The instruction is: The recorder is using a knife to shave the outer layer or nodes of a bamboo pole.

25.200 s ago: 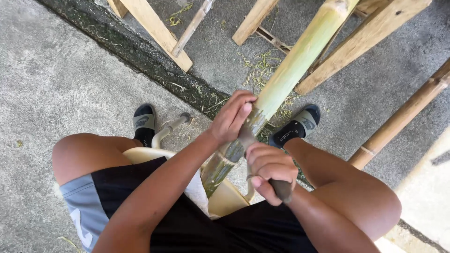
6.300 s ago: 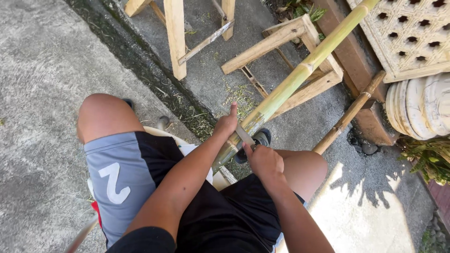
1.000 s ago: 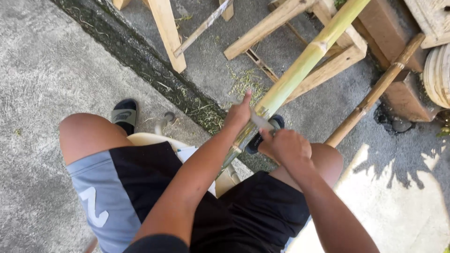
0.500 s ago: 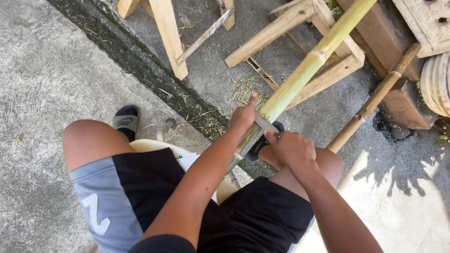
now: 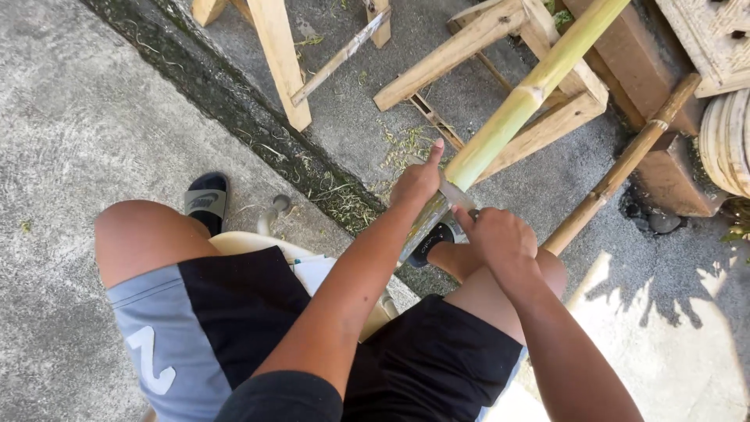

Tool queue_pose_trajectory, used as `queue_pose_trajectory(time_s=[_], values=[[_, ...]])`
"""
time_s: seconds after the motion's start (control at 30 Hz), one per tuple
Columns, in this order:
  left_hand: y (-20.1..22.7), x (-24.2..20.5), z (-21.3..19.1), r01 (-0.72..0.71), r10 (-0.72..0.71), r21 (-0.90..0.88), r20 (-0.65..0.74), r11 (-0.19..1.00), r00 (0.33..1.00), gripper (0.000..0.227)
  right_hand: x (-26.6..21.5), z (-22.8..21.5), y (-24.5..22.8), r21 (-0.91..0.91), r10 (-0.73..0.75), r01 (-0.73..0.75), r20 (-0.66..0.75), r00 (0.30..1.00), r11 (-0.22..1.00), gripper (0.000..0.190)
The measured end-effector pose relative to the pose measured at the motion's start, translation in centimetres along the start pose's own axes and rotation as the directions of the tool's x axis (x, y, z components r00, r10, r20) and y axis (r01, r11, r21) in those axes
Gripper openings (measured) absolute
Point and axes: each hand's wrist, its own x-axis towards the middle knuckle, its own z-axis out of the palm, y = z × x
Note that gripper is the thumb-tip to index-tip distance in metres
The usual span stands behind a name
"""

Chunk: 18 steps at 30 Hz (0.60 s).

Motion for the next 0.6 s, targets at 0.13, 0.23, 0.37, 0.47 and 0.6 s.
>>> queue_pose_trajectory(time_s=[0.13, 0.23, 0.37, 0.47, 0.6], values=[[-2.7, 2.1, 0.2, -0.021, 0.017, 0.063, 0.066, 0.998, 0.998, 0.116, -1.2, 1.0, -0.6, 0.005, -0.02, 0.02, 0.002, 1.0, 1.0, 0.08], [-7.6, 3.8, -0.1, -0.162, 0.163, -0.028, 0.063, 0.986, 0.985, 0.115, -3.4, 2.5, -1.9, 0.133, -0.001, -0.012, 0.101, 0.995, 0.991, 0.081], [-11.9, -0.2, -3.8, -0.172, 0.172, -0.005, 0.11, 0.985, 0.979, 0.107, -6.4, 7.4, -3.5, 0.372, -0.079, 0.019, 0.147, 0.986, 0.928, 0.078], [-15.0, -1.9, -4.2, -0.087, 0.081, -0.149, -0.05, 0.985, 0.995, 0.1, -8.7, 9.4, -5.2, 0.458, -0.147, 0.069, 0.137, 0.98, 0.886, 0.075], [-17.8, -4.5, -3.4, -0.023, -0.061, -0.42, -0.186, 0.907, 0.981, 0.097, -11.8, 10.5, -5.7, 0.494, -0.186, 0.107, 0.114, 0.976, 0.863, 0.064]])
